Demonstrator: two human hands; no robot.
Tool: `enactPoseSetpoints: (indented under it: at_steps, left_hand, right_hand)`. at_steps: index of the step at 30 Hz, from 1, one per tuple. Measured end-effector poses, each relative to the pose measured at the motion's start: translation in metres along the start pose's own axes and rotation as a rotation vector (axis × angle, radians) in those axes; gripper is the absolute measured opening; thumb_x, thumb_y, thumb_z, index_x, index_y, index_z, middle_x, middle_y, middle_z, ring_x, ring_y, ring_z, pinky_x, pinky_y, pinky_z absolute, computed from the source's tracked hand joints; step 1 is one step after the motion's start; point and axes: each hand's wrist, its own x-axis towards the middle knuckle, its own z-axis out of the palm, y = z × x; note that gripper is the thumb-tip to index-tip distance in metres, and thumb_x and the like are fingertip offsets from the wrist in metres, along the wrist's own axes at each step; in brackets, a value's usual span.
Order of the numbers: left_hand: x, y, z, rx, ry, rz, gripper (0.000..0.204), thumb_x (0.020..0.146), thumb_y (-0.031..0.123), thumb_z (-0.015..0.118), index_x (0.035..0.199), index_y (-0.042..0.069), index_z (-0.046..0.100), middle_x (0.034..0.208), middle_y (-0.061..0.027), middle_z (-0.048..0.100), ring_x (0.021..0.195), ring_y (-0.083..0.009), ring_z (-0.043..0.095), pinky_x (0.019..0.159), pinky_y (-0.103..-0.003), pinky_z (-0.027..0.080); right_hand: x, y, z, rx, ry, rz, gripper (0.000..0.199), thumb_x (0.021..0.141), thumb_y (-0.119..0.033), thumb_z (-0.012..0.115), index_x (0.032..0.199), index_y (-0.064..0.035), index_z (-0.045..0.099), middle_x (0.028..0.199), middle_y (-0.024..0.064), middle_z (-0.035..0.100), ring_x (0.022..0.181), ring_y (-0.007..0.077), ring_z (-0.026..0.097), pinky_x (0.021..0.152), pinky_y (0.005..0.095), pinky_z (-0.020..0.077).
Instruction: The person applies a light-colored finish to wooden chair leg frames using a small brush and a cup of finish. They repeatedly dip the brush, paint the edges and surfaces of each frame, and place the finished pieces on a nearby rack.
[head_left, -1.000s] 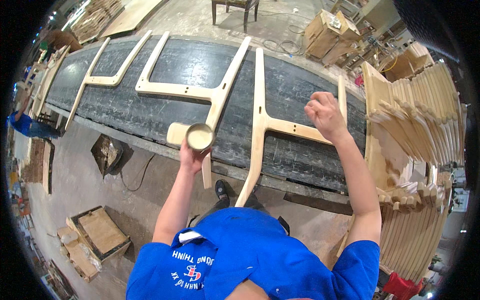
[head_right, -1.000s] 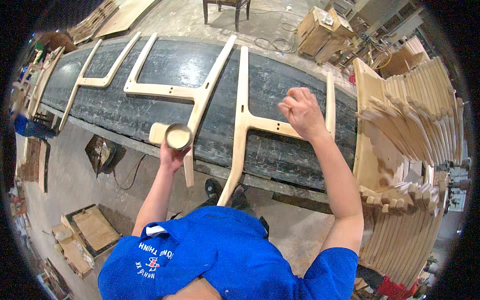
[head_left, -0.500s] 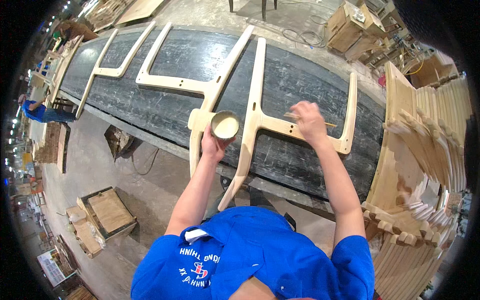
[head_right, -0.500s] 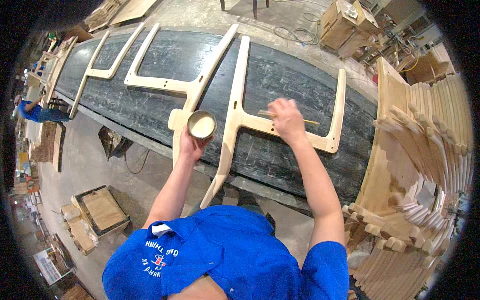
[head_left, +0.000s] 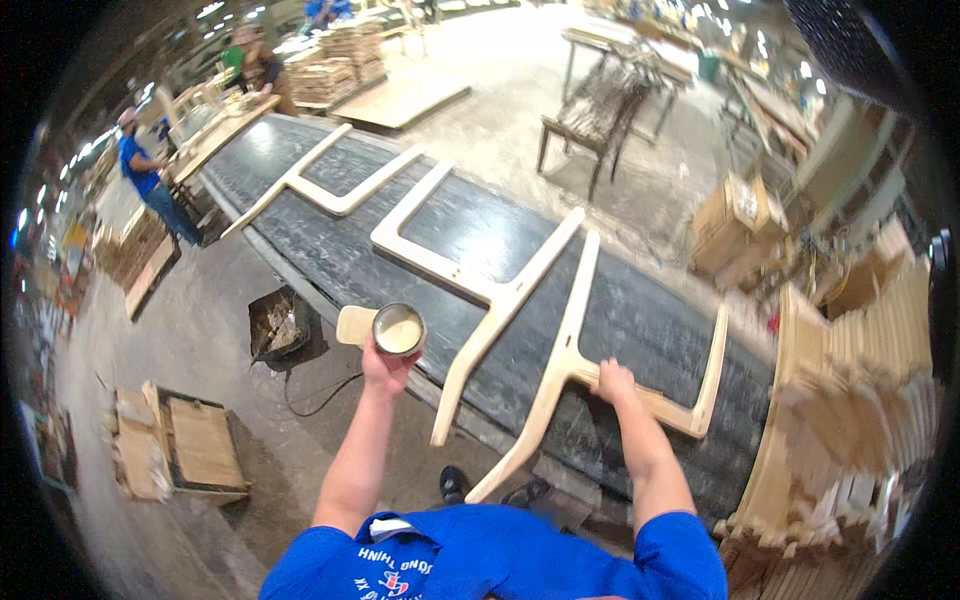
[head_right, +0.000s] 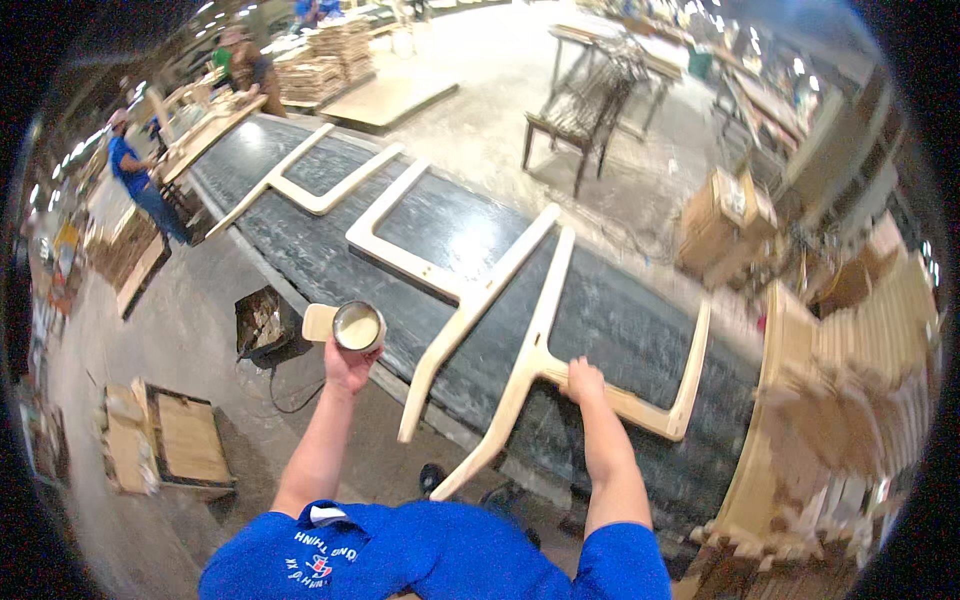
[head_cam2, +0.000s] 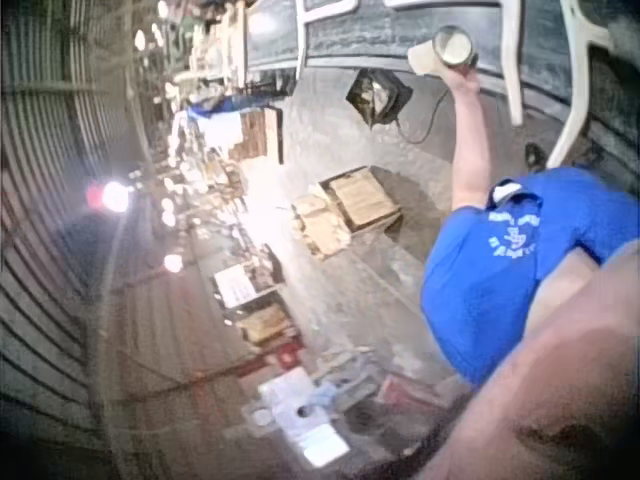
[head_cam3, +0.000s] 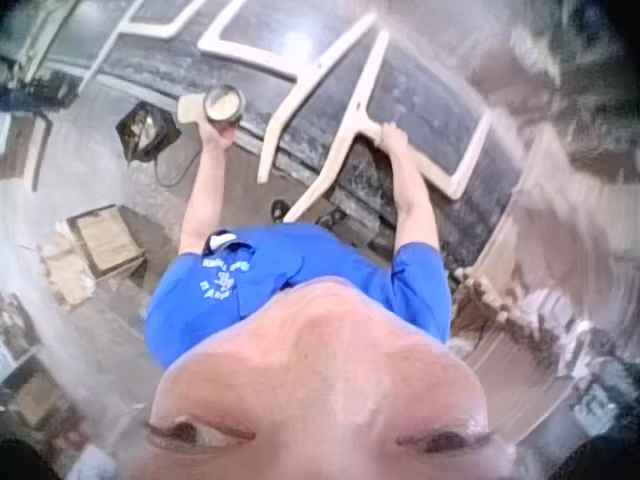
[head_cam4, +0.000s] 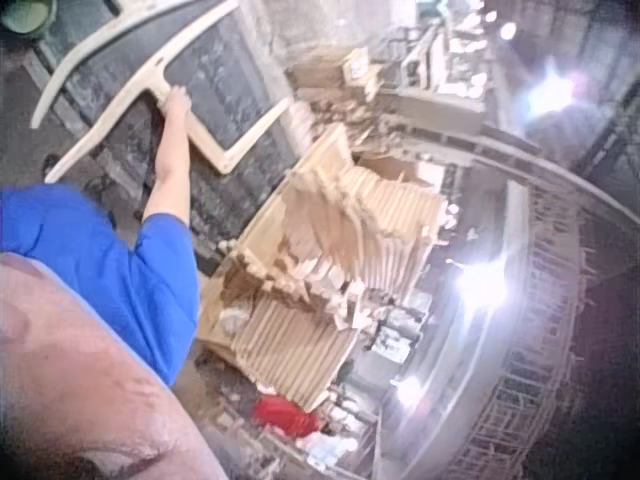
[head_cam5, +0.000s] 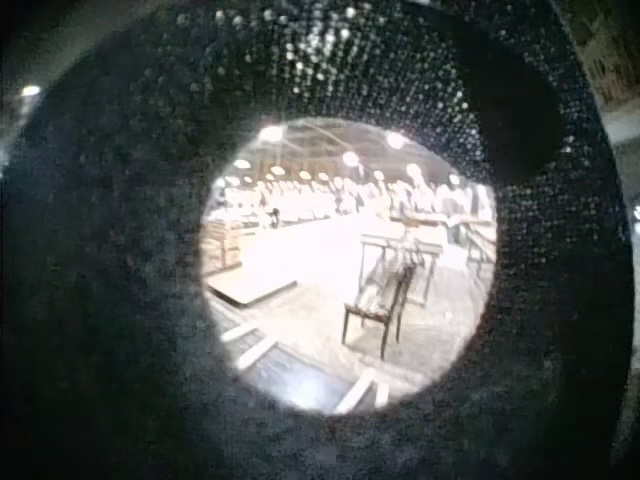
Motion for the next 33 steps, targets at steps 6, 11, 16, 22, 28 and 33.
enactPoseSetpoints:
  at_steps: [6, 11, 16, 22, 28, 33]
  left_hand:
    - [-0.045, 0.102, -0.085, -0.077, 0.156, 0.170, 0.048, 0.092, 0.045, 0.029, 0.122, 0.013, 0.048, 0.117, -0.0075, 0.056, 0.100, -0.0264, 0.057, 0.076, -0.043, 0.052]
    - [-0.053, 0.110, -0.109, -0.215, 0.125, 0.216, 0.046, 0.092, 0.042, 0.029, 0.123, 0.013, 0.046, 0.118, -0.0088, 0.054, 0.102, -0.0276, 0.056, 0.077, -0.043, 0.052]
    - [-0.059, 0.103, -0.124, -0.336, 0.045, 0.212, 0.044, 0.092, 0.042, 0.030, 0.119, 0.012, 0.049, 0.113, -0.0092, 0.057, 0.096, -0.0274, 0.059, 0.072, -0.043, 0.054]
    - [-0.057, 0.069, -0.114, -0.285, 0.097, 0.077, 0.046, 0.092, 0.043, 0.031, 0.118, 0.012, 0.051, 0.113, -0.0085, 0.057, 0.094, -0.0264, 0.059, 0.072, -0.042, 0.054]
    - [-0.053, 0.048, -0.092, -0.228, 0.009, 0.014, 0.044, 0.091, 0.043, 0.032, 0.119, 0.015, 0.052, 0.114, -0.0071, 0.056, 0.097, -0.0276, 0.057, 0.075, -0.045, 0.053]
    - [-0.049, 0.045, -0.068, -0.187, 0.055, 0.006, 0.044, 0.090, 0.042, 0.035, 0.118, 0.013, 0.052, 0.115, -0.0097, 0.054, 0.097, -0.0285, 0.057, 0.075, -0.044, 0.053]
  right_hand:
    - [-0.012, -0.028, -0.067, 0.639, 0.338, -0.072, 0.037, 0.065, -0.023, 0.073, 0.095, -0.0039, 0.061, 0.090, 0.0125, 0.061, 0.086, 0.0269, 0.060, 0.073, 0.0376, 0.0481]
    - [-0.049, 0.046, -0.168, 1.336, 0.698, -0.190, 0.016, 0.077, -0.020, 0.068, 0.087, -0.0098, 0.060, 0.064, -0.0024, 0.051, 0.056, 0.0098, 0.049, 0.053, 0.0227, 0.0401]
    - [-0.118, 0.095, -0.210, 1.838, 1.034, -0.425, 0.016, 0.082, -0.027, 0.066, 0.088, -0.0144, 0.057, 0.062, -0.0055, 0.046, 0.053, 0.0062, 0.041, 0.047, 0.0202, 0.0335]
    - [-0.154, 0.091, -0.140, 2.271, 1.196, -0.176, 0.031, 0.080, -0.040, 0.068, 0.092, -0.0138, 0.056, 0.063, -0.0039, 0.046, 0.052, 0.0062, 0.039, 0.045, 0.0240, 0.0336]
    - [-0.168, 0.095, -0.081, 2.226, 1.061, 0.038, 0.035, 0.083, -0.040, 0.064, 0.106, -0.0163, 0.052, 0.057, -0.0051, 0.035, 0.046, 0.0054, 0.034, 0.038, 0.0216, 0.0268]
    - [-0.170, 0.114, -0.133, 2.222, 1.227, -0.093, 0.030, 0.084, -0.034, 0.064, 0.104, -0.0138, 0.054, 0.072, -0.0050, 0.047, 0.059, 0.0058, 0.041, 0.052, 0.0242, 0.0392]
